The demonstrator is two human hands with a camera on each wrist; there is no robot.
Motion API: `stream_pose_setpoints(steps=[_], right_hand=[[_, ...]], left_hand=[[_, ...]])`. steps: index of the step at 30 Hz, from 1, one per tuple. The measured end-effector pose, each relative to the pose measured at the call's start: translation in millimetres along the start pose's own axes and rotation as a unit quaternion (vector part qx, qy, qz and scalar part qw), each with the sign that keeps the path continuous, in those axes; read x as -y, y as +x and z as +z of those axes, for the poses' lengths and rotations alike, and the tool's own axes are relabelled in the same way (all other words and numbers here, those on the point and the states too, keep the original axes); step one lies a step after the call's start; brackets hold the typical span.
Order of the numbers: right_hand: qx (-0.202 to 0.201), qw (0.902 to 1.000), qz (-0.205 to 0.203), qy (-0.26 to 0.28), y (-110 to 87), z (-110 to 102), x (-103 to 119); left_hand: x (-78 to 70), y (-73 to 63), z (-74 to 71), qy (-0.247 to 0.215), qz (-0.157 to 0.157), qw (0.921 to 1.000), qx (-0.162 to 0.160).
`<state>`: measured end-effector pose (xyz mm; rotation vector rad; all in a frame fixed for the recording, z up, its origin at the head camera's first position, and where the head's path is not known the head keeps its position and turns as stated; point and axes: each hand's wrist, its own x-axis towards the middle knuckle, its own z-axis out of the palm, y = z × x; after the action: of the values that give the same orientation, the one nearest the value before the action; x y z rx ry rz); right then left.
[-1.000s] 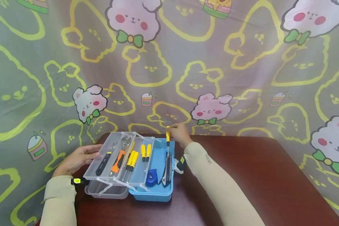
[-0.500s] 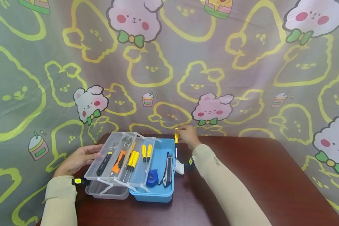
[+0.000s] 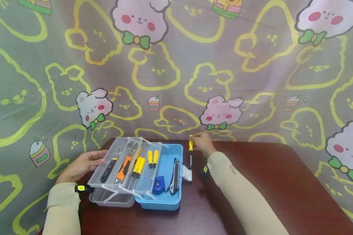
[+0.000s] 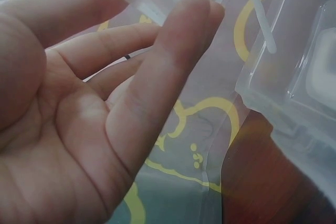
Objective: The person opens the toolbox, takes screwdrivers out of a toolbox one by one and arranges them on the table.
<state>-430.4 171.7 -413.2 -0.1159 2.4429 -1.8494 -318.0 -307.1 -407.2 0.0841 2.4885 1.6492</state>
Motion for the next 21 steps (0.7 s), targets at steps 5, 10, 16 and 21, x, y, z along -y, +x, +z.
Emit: stream_pose_setpoints(steps=[5,10,16,21], right_hand=[[0.001,0.9999,0.011,-0.007,-1.6,-8,-2],[-0.002,0.9998,0.016,-0.006,-0.9,-16,-5],[-0.012,0.9995,0.024,-0.018,-0.5,-23,-10],[-0.017,0.9990,0.033,-0.023,-2.3,-30,-13]], left_hand=[[1.1,0.2,-0.9,-0.001,0.004,1.0000,0.005],[-0.6,-0.6,-1.0,0.000,0.009,1.0000,0.002],[-3.0,-1.0,-0.2,-0.001,0.003,1.0000,0.000],[-2.9,0.0,-0.8,0.001,0.004,1.0000,0.004]])
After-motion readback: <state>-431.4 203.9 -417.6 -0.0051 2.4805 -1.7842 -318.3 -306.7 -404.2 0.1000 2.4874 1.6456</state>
